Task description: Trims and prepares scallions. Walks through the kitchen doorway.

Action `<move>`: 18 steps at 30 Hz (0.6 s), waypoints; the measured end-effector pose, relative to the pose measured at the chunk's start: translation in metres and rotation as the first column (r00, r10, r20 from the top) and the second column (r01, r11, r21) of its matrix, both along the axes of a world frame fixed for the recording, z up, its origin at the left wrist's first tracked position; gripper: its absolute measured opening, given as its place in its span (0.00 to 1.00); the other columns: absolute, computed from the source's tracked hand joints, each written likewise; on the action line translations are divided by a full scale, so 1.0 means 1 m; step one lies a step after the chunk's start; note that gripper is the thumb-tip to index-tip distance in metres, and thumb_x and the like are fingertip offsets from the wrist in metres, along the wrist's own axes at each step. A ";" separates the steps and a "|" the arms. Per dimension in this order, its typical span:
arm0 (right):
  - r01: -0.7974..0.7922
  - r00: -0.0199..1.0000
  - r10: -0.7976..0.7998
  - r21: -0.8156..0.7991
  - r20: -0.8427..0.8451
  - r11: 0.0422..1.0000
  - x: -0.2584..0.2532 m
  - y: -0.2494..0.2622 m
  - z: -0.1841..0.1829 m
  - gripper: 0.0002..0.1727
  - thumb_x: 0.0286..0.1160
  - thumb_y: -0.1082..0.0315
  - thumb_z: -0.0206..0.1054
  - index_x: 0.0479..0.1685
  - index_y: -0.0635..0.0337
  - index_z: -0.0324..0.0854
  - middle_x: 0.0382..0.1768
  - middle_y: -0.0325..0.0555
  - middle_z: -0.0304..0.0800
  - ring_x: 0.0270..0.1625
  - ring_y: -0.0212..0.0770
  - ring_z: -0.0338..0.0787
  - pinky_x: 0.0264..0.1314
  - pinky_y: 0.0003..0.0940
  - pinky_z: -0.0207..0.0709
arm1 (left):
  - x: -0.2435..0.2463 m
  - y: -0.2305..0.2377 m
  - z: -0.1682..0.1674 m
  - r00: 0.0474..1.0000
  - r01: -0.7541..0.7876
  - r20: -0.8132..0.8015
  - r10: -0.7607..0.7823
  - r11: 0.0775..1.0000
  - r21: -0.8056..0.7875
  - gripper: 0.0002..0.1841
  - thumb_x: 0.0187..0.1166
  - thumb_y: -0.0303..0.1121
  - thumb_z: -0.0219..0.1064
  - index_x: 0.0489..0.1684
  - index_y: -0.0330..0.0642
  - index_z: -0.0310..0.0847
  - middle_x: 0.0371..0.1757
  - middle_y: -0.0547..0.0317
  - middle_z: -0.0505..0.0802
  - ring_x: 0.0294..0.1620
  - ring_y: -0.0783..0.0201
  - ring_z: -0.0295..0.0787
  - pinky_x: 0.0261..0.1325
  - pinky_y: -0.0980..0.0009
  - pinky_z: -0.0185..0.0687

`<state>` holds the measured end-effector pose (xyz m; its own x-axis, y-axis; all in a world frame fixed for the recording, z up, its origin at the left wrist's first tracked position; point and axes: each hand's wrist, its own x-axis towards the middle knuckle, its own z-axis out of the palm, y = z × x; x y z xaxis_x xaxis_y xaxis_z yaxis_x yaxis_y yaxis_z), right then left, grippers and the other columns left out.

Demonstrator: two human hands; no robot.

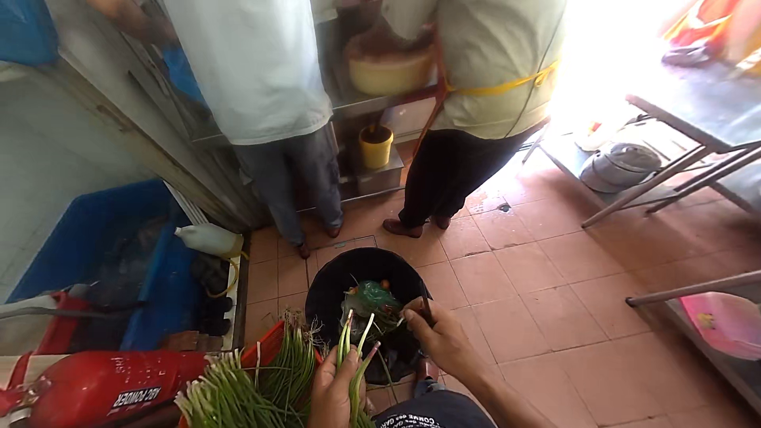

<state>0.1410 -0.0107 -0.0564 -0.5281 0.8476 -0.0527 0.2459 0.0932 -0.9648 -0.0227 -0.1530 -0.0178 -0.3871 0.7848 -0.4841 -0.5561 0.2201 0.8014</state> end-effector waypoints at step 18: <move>-0.221 0.936 0.079 -0.400 -0.343 0.890 -0.019 -0.020 0.031 0.09 0.81 0.65 0.67 0.51 0.59 0.86 0.39 0.36 0.92 0.29 0.23 0.82 0.27 0.17 0.72 | 0.004 0.004 0.010 0.962 0.091 -0.265 -0.064 0.992 0.091 0.13 0.73 0.26 0.71 0.52 0.30 0.84 0.37 0.51 0.93 0.30 0.68 0.85 0.30 0.77 0.79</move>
